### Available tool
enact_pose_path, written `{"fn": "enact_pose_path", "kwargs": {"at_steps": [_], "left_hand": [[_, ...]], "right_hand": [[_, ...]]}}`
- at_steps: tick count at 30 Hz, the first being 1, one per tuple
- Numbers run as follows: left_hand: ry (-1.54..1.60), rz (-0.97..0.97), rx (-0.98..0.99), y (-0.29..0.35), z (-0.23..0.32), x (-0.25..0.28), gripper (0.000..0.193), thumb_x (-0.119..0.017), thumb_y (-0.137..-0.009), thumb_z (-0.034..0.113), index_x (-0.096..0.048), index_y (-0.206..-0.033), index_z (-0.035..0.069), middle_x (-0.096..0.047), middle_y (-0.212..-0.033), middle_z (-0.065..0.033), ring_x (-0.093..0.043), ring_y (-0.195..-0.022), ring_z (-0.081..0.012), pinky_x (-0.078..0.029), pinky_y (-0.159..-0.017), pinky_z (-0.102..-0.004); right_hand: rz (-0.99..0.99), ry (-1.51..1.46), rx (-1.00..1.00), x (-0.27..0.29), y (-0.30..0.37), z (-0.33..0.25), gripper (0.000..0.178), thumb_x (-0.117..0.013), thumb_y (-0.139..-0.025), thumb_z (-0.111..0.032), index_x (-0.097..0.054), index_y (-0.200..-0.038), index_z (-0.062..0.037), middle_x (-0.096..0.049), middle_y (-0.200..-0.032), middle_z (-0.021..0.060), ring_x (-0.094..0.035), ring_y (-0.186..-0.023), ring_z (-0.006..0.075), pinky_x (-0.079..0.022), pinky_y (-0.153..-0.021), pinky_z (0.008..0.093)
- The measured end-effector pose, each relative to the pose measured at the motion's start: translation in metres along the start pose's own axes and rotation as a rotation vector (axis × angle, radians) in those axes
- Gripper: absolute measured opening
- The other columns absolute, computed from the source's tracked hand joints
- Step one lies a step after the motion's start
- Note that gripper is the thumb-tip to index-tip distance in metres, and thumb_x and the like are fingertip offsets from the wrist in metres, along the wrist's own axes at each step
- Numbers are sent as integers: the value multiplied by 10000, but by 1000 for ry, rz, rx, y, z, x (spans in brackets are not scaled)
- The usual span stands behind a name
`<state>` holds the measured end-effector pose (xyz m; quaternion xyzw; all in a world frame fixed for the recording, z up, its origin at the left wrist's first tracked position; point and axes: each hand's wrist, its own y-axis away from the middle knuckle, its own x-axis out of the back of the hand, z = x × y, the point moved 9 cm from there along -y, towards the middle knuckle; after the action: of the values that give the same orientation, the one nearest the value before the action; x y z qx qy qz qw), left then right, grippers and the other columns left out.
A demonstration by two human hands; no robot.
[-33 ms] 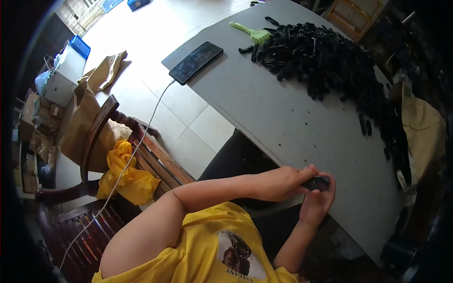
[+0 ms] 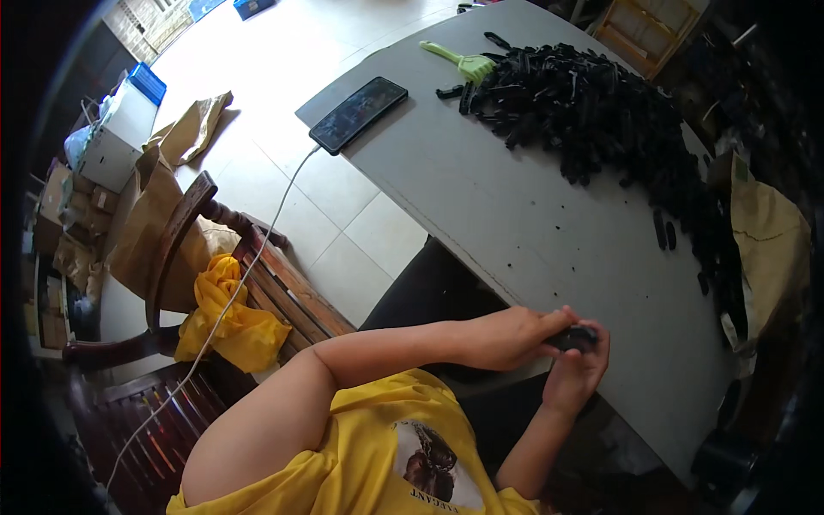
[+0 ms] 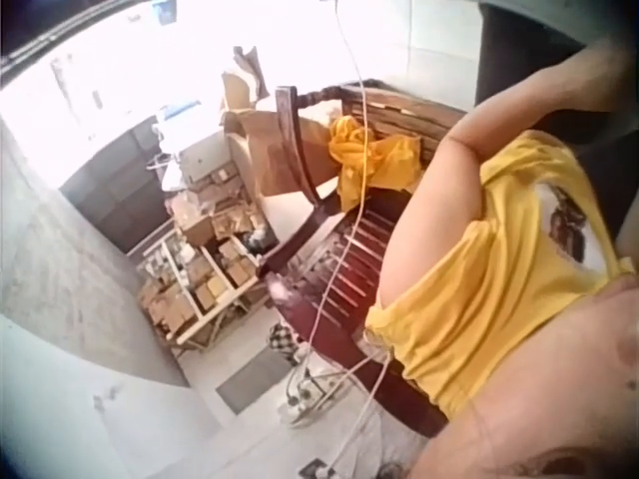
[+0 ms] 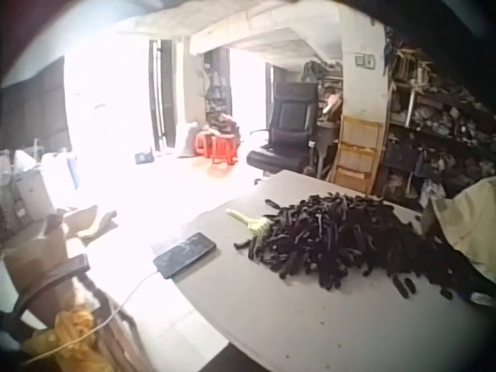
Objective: The recorder is inspecting and sorting through a large pile of small, black plastic manufactured components on a table.
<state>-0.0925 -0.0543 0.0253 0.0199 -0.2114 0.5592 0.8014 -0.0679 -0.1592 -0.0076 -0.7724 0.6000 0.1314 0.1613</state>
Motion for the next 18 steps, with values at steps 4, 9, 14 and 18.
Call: {"fn": "enact_pose_path", "kwargs": {"at_steps": [4, 9, 14, 18], "left_hand": [[-68, -16, 9, 16, -6, -8, 442, -529, -886, 203, -340, -1243, 24, -581, -751, -195, -581, -674, -390, -460, -579, -420], [-283, -140, -23, 13, -21, -25, 346, -532, -878, 289, -504, -1117, 41, -590, -792, -148, -596, -732, -339, -486, -627, -410], [-465, 19, -18, -4, -18, 29, 218, -620, -807, 195, -587, -971, 56, -572, -848, -110, -575, -821, -314, -481, -683, -396], [-570, 19, -81, -63, -27, 38, 319, -629, -800, 190, -545, -1076, 55, -539, -1021, -123, -526, -948, -305, -452, -796, -394]], "right_hand": [[-19, 10, 10, 3, 16, 8, 326, -687, -800, -142, -495, -1036, -28, -588, -1088, 222, -569, -1004, 277, -396, -941, 368], [55, 218, -123, 33, 38, 17, 212, -670, -802, -103, -545, -945, -8, -610, -1072, 193, -575, -988, 223, -421, -900, 319], [10, 491, -83, 42, 18, -13, 168, -581, -886, -171, -576, -899, -4, -641, -940, 124, -614, -839, 192, -481, -787, 302], [133, 604, 54, 79, -51, -57, 189, -544, -911, -187, -592, -874, -8, -642, -902, 100, -611, -834, 170, -484, -799, 299]]}}
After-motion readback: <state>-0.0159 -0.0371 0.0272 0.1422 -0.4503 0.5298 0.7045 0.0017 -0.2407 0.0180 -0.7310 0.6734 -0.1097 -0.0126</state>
